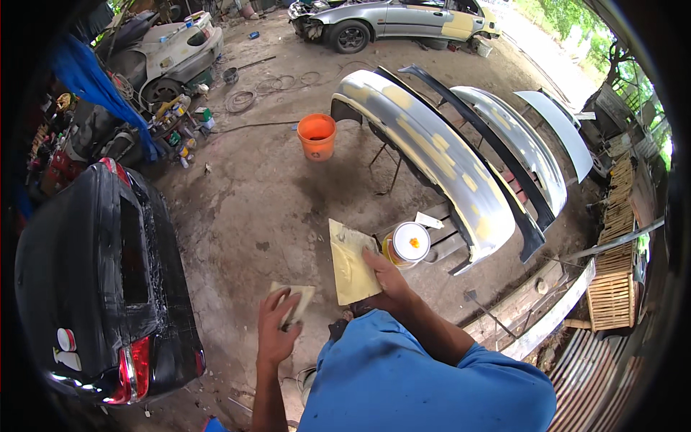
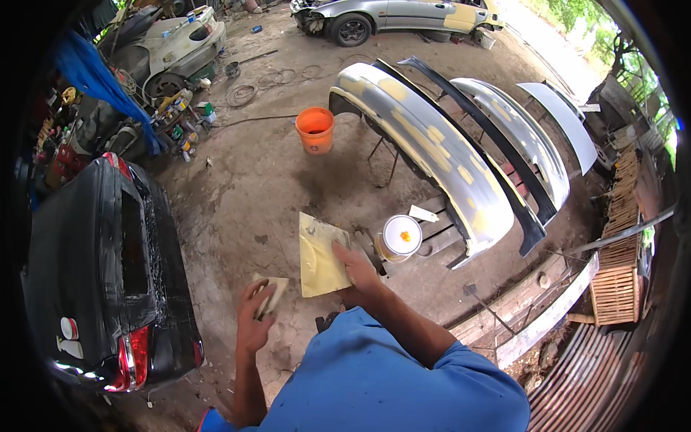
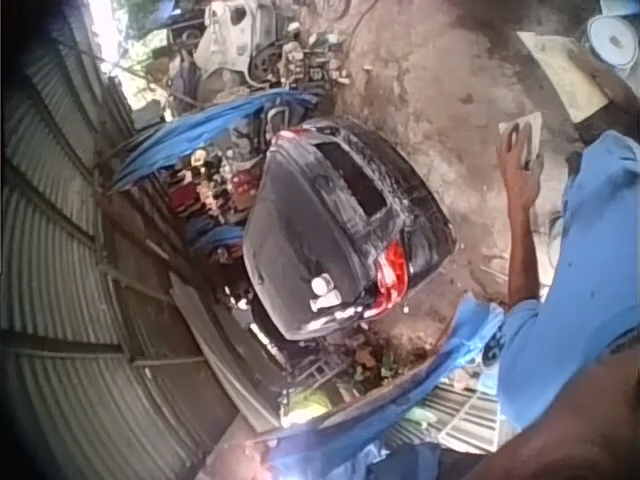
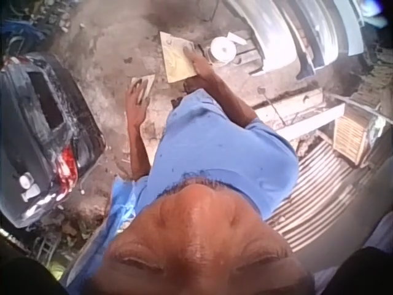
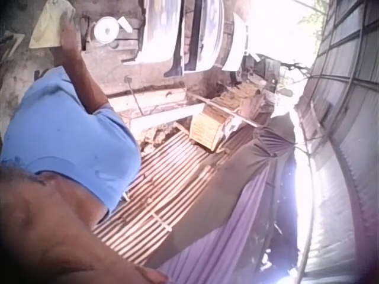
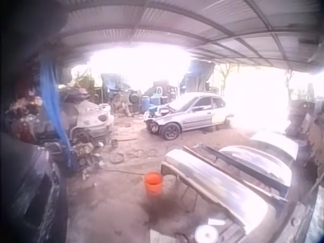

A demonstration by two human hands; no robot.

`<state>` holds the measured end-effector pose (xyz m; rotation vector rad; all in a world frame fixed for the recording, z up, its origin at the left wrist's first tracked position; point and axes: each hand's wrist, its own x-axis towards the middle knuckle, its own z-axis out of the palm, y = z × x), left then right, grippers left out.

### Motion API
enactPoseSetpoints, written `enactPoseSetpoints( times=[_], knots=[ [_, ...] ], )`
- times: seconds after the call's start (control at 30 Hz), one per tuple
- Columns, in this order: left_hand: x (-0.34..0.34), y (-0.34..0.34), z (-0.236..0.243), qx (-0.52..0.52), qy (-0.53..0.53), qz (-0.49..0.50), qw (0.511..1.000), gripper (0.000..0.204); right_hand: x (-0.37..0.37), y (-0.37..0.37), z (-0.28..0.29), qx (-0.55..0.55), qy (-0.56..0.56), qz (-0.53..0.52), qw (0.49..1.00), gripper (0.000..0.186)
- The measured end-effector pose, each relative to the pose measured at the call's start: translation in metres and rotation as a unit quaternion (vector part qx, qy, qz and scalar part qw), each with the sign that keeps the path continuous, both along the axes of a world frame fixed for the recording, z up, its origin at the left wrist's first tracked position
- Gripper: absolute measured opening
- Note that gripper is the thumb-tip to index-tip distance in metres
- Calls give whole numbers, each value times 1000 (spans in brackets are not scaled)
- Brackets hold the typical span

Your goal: The recorder is sanding car bumpers and a trunk lid to prepare them for painting.

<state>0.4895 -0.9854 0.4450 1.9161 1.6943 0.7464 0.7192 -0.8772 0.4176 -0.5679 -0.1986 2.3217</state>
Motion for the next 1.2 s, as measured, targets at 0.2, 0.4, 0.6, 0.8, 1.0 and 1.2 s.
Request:
enactPoseSetpoints(
  times=[0.2, 0.4, 0.6, 0.8, 1.0, 1.2],
  knots=[
    [-39, 24, -48, 63, -743, 273, 608, 65, -61, 44, -8, 10, -41, 52, 998, 42],
    [-90, 106, -45, 109, -796, 251, 540, 72, -123, 108, -37, -7, -22, 184, 983, 39],
    [-154, 202, -62, 114, -765, 242, 586, 74, -187, 207, -38, -18, -13, 175, 984, 37],
    [-204, 302, -82, 77, -742, 236, 623, 62, -225, 293, -50, -15, -41, 149, 988, 37],
    [-250, 437, -109, 12, -785, 194, 588, 56, -266, 385, -76, -35, -62, 84, 994, 37],
    [-272, 574, -119, -116, -804, 189, 552, 58, -303, 468, -71, -59, -99, 44, 992, 40]
  ],
)
